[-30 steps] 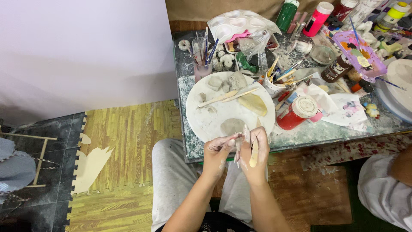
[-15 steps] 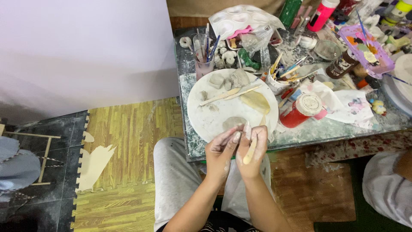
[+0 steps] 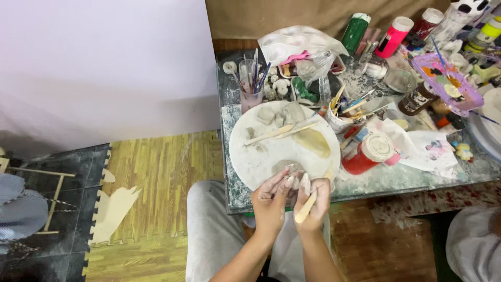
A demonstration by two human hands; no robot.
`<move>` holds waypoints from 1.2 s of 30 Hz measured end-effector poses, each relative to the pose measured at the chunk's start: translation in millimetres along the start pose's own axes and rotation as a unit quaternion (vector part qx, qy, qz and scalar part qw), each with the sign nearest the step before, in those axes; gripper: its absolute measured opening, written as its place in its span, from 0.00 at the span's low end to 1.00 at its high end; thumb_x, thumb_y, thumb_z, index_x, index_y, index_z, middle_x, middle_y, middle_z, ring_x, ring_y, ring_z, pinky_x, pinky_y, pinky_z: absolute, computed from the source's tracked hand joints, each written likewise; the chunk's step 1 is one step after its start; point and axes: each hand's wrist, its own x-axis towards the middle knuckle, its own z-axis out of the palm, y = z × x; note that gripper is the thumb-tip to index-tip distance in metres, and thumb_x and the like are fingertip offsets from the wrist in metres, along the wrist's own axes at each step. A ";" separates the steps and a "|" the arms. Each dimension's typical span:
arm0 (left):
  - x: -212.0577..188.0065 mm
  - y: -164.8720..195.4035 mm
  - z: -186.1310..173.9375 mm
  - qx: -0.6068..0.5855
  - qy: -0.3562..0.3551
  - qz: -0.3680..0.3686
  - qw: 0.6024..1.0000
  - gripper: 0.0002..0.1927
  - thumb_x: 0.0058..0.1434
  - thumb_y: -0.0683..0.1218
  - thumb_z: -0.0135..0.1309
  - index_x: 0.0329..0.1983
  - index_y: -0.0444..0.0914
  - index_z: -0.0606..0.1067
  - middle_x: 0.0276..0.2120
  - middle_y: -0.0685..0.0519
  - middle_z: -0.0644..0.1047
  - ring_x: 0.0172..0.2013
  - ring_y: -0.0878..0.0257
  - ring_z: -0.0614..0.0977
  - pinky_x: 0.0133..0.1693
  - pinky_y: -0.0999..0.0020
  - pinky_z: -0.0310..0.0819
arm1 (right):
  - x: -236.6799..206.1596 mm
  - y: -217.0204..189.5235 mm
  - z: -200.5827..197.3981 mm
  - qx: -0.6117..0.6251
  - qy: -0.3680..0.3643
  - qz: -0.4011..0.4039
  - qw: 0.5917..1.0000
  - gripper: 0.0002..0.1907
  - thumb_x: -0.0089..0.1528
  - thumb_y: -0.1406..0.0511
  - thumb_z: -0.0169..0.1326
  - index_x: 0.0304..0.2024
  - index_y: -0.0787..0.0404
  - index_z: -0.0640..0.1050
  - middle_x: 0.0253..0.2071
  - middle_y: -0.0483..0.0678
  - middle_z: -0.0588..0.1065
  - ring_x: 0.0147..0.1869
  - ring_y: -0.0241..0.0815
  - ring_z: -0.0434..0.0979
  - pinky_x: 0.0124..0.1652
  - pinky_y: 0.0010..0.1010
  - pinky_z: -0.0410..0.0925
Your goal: The person kneads and shapes a lump of clay on a white plate using their hands and a wooden modeling tool. They repeatedly flatten, smooth, and refine the clay's edges and surface, occasionally switching between hand shaping and tool use.
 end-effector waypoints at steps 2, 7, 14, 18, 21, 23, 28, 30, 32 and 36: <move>0.1 2.8 0.0 -0.002 -0.034 -0.014 0.999 0.16 0.68 0.38 0.55 0.58 0.26 0.77 0.49 0.44 0.84 0.49 0.63 0.83 0.53 0.69 0.77 | -0.7 1.7 -0.4 -0.060 0.025 -0.023 0.998 0.08 0.69 0.74 0.48 0.40 0.63 0.63 0.35 0.45 0.60 0.40 0.35 0.60 0.43 0.25 0.62; 2.4 10.3 3.8 -0.009 -0.055 0.024 0.998 0.17 0.68 0.39 0.54 0.59 0.29 0.75 0.53 0.47 0.82 0.52 0.65 0.82 0.56 0.70 0.75 | 2.3 5.6 7.9 -0.057 0.060 -0.032 0.996 0.09 0.69 0.74 0.49 0.38 0.62 0.63 0.35 0.44 0.59 0.39 0.34 0.58 0.42 0.24 0.61; 1.8 11.6 -3.3 0.038 -0.029 -0.005 0.999 0.21 0.67 0.38 0.54 0.63 0.28 0.73 0.50 0.44 0.83 0.48 0.65 0.83 0.52 0.72 0.76 | -5.1 -0.5 17.6 -0.042 0.065 -0.005 0.997 0.10 0.68 0.73 0.51 0.35 0.62 0.63 0.31 0.42 0.59 0.35 0.32 0.57 0.37 0.24 0.60; 0.6 22.0 -5.8 -0.018 -0.010 -0.019 1.000 0.20 0.66 0.38 0.54 0.61 0.27 0.74 0.52 0.46 0.82 0.49 0.65 0.83 0.53 0.70 0.77 | -1.1 -8.7 19.5 -0.012 0.050 -0.055 0.997 0.10 0.72 0.73 0.48 0.38 0.61 0.63 0.34 0.42 0.60 0.38 0.31 0.61 0.45 0.25 0.67; 3.0 37.4 -9.4 -0.002 -0.070 -0.005 0.998 0.19 0.70 0.40 0.53 0.63 0.27 0.74 0.52 0.43 0.83 0.50 0.64 0.83 0.55 0.71 0.76 | 2.6 -18.6 13.3 0.060 0.011 0.045 0.997 0.07 0.72 0.73 0.44 0.40 0.61 0.62 0.32 0.41 0.62 0.36 0.30 0.58 0.37 0.23 0.61; 6.3 43.6 -4.3 0.011 -0.092 -0.001 0.996 0.20 0.70 0.41 0.54 0.61 0.26 0.75 0.53 0.43 0.82 0.51 0.63 0.82 0.55 0.69 0.76 | 5.7 -23.7 11.4 0.049 -0.013 -0.027 0.998 0.09 0.71 0.74 0.46 0.41 0.61 0.60 0.36 0.44 0.64 0.41 0.33 0.63 0.45 0.26 0.64; 6.3 47.2 -0.4 0.004 -0.122 -0.045 0.992 0.23 0.73 0.52 0.45 0.62 0.32 0.74 0.57 0.49 0.81 0.59 0.67 0.80 0.62 0.73 0.69 | 8.0 -22.1 1.1 0.072 0.054 0.064 0.994 0.13 0.70 0.73 0.49 0.39 0.59 0.58 0.31 0.41 0.62 0.30 0.29 0.62 0.28 0.20 0.61; 6.0 43.8 -3.3 0.060 -0.134 -0.011 0.989 0.23 0.73 0.52 0.47 0.59 0.31 0.77 0.58 0.51 0.80 0.59 0.68 0.79 0.62 0.71 0.69 | 7.9 -16.1 -0.9 0.118 0.068 0.080 0.987 0.13 0.70 0.72 0.48 0.39 0.57 0.58 0.30 0.41 0.65 0.26 0.28 0.68 0.24 0.18 0.63; 5.7 36.9 -5.1 0.048 -0.129 -0.028 0.990 0.18 0.71 0.48 0.53 0.54 0.29 0.79 0.52 0.49 0.82 0.51 0.67 0.80 0.55 0.70 0.73 | 9.6 -8.6 1.5 0.069 0.067 0.010 0.995 0.11 0.70 0.73 0.48 0.39 0.58 0.60 0.31 0.41 0.63 0.30 0.29 0.64 0.27 0.18 0.62; 1.4 20.3 -7.2 0.092 -0.107 0.029 0.990 0.11 0.65 0.41 0.61 0.46 0.29 0.82 0.44 0.50 0.84 0.42 0.69 0.81 0.47 0.72 0.77 | 1.4 -8.2 3.1 0.063 0.068 -0.008 0.996 0.11 0.72 0.74 0.47 0.41 0.58 0.59 0.37 0.43 0.62 0.41 0.33 0.63 0.43 0.24 0.65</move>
